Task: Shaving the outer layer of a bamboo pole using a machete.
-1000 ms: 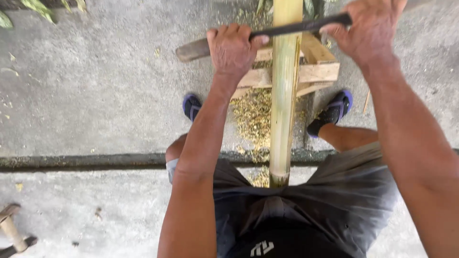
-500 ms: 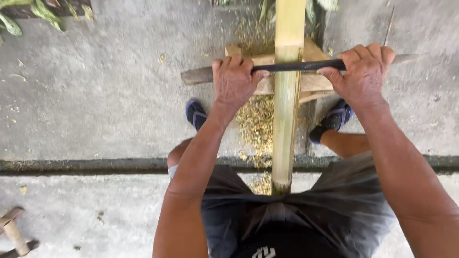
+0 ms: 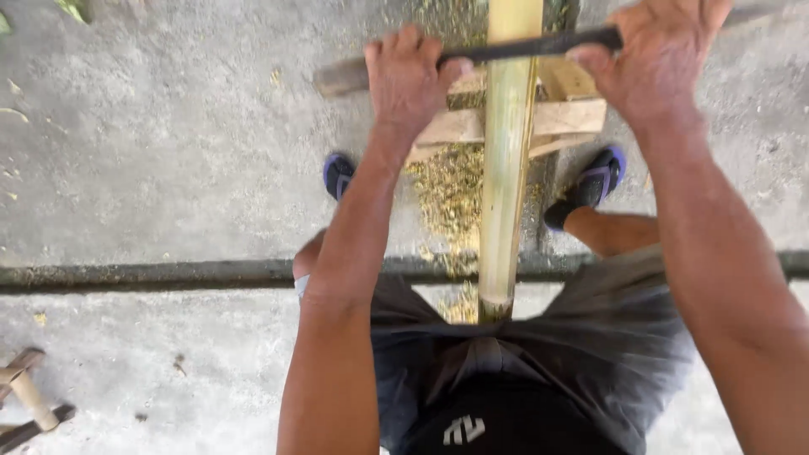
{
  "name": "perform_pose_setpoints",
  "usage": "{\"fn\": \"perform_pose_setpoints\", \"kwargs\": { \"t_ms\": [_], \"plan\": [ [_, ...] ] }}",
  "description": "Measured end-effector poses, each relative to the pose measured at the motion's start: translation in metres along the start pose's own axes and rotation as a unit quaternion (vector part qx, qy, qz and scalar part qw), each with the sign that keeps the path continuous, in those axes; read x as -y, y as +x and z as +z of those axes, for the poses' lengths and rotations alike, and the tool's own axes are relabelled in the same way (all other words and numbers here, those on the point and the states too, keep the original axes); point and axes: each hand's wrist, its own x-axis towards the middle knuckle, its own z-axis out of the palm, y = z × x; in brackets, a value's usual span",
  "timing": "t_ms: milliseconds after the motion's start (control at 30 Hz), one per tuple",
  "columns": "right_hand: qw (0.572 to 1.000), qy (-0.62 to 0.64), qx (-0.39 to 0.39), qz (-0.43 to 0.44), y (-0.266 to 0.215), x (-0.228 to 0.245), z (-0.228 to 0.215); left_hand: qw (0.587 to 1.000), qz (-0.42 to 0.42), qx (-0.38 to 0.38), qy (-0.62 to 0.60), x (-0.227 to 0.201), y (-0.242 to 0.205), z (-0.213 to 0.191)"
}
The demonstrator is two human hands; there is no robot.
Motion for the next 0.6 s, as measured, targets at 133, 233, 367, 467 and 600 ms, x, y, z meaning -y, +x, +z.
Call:
{"fn": "perform_pose_setpoints", "kwargs": {
  "t_ms": [133,233,367,467,600],
  "plan": [
    [0.996,-0.069,-0.057,-0.027,-0.017,0.021,-0.018,1.0,0.019,-0.017,0.01,0.003,-0.01,0.004],
    [0.994,-0.05,-0.083,-0.046,0.002,0.007,-0.014,0.997,-0.011,0.074,0.008,-0.002,0.007,-0.006],
    [0.988,0.017,-0.142,-0.062,0.009,0.0,-0.003,1.0,-0.007,-0.002,0.027,0.001,0.013,-0.009],
    [0.999,0.014,-0.027,-0.012,-0.008,0.012,-0.009,0.992,0.056,-0.091,0.061,-0.002,-0.002,-0.006],
    [0.995,0.049,-0.08,-0.04,0.025,0.002,-0.021,0.999,-0.006,0.025,0.029,-0.011,0.026,-0.02]
  ]
}}
